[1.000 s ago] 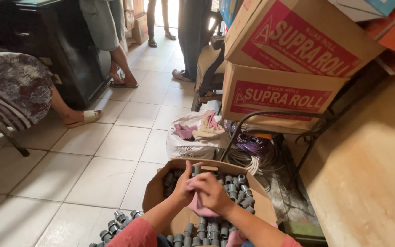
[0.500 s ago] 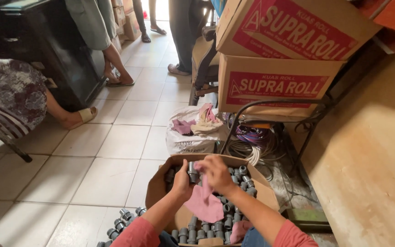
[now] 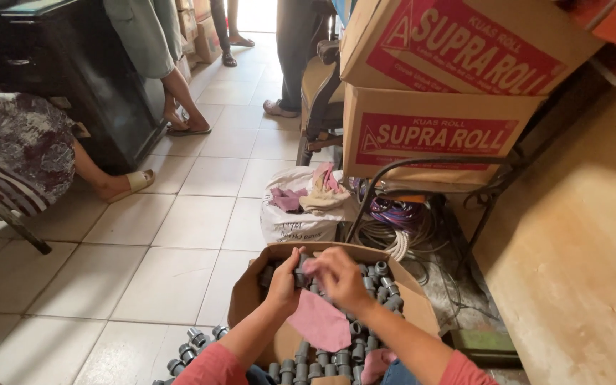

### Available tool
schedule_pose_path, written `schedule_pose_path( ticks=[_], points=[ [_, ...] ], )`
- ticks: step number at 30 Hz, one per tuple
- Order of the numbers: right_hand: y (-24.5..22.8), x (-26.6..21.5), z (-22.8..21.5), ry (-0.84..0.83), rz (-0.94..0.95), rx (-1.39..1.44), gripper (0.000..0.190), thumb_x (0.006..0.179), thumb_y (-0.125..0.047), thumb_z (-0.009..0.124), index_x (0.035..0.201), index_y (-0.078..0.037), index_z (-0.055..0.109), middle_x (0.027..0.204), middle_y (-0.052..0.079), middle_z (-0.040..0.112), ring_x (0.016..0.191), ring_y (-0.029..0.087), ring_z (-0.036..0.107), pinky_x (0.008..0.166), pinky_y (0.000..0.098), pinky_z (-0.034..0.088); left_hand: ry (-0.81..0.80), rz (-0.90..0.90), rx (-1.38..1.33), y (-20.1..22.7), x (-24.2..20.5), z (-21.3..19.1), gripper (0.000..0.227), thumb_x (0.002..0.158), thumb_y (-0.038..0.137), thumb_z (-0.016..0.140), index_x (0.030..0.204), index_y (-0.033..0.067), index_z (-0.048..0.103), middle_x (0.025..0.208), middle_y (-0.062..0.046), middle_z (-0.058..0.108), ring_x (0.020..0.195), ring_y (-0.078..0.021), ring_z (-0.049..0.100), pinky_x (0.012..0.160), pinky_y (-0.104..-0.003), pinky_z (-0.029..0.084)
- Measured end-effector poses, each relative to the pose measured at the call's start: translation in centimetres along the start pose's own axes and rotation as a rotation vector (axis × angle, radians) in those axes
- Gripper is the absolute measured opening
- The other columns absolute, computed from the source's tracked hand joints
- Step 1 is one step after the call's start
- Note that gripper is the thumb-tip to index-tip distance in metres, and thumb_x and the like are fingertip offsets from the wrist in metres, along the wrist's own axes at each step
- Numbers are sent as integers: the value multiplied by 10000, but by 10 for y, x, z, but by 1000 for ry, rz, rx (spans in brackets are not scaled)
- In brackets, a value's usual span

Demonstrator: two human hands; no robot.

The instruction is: The person sits on the floor and wipes small gray metal parts one by one using a pink cloth. They pick each part from a cardboard box, rub it with the cloth, and place it back into the box. The process is repeated continuously throughout the clip.

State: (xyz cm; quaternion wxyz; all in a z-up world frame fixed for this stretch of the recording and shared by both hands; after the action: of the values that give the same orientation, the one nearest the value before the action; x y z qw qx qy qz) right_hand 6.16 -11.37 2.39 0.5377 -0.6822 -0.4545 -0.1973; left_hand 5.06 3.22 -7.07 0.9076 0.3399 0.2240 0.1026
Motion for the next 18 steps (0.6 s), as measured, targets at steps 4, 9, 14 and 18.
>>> schedule_pose_path(
  ticks=[4,9,14,18],
  points=[
    [15,-12,13,-88,-157,-57,254,928,-14,619,994,-200,778,963,47,642,894,297,676,846,397,569,-31,-52,-15,-23,13,-10,498,966,391,704,1328,50,678,971,-172,692,857,-238,702,823,-377,611],
    [36,5,-10,50,-83,-110,224,949,-37,608,935,-203,759,915,-19,651,855,219,690,823,336,565,-28,34,-39,-12,4,3,429,968,376,689,1252,55,706,941,-163,682,830,-254,681,722,-370,580],
    [13,-9,11,-43,-158,-90,274,907,5,602,970,-204,768,962,35,639,880,287,685,823,397,577,-66,-24,-30,-26,7,-2,380,986,411,660,1178,95,744,873,-142,689,699,-226,657,623,-359,586],
    [45,7,-18,58,-45,-173,241,905,-9,623,1003,-181,760,964,33,646,877,269,698,827,364,568,-106,-51,-34,-10,-21,16,440,1009,421,599,1185,38,724,883,-210,713,672,-265,673,563,-367,567]
  ],
)
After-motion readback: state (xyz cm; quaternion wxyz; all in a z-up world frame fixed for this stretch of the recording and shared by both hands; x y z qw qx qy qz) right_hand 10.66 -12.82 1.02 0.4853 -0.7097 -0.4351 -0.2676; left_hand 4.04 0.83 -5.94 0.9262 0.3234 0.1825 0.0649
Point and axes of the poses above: each hand's wrist, its own x-axis towards the middle knuckle, its own z-axis out of the palm, y = z × x, the point moved 4 cm from there along x, towards the middle knuckle
